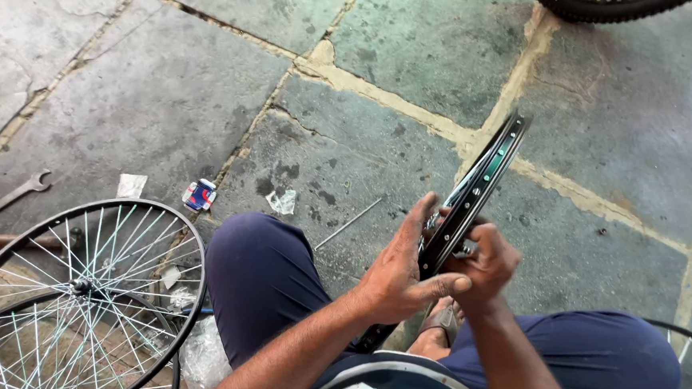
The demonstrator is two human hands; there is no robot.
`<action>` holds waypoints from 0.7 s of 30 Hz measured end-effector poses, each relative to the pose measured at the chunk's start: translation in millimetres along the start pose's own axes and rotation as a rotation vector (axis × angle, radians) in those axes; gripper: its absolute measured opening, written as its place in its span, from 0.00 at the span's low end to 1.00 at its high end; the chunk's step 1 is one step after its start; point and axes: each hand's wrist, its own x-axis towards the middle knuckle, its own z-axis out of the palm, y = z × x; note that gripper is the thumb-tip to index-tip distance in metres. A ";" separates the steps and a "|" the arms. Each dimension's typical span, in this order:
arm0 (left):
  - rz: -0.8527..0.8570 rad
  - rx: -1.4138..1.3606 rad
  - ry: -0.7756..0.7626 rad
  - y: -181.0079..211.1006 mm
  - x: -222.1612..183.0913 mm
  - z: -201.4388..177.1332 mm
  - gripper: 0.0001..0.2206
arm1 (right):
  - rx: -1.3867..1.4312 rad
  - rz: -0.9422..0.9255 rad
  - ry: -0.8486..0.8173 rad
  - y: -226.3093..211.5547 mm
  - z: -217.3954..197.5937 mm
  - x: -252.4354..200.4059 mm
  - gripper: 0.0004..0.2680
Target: The person holds a bicycle wheel rim and works on the spokes and nipples by hand and with a small tool. They rotate the rim while sitting on a stone floor to reach different sections of the wheel.
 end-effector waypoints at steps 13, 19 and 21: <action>0.190 0.193 -0.006 -3.0 1.6 8.1 0.55 | 1.165 0.479 -0.625 83.7 -50.9 12.0 0.12; 0.158 0.215 -0.002 -4.9 5.7 0.5 0.53 | 0.725 0.506 -0.671 30.7 -34.7 27.7 0.15; 0.146 0.189 0.007 -5.3 10.4 -1.9 0.50 | -0.077 0.277 -0.354 10.2 -22.8 15.7 0.17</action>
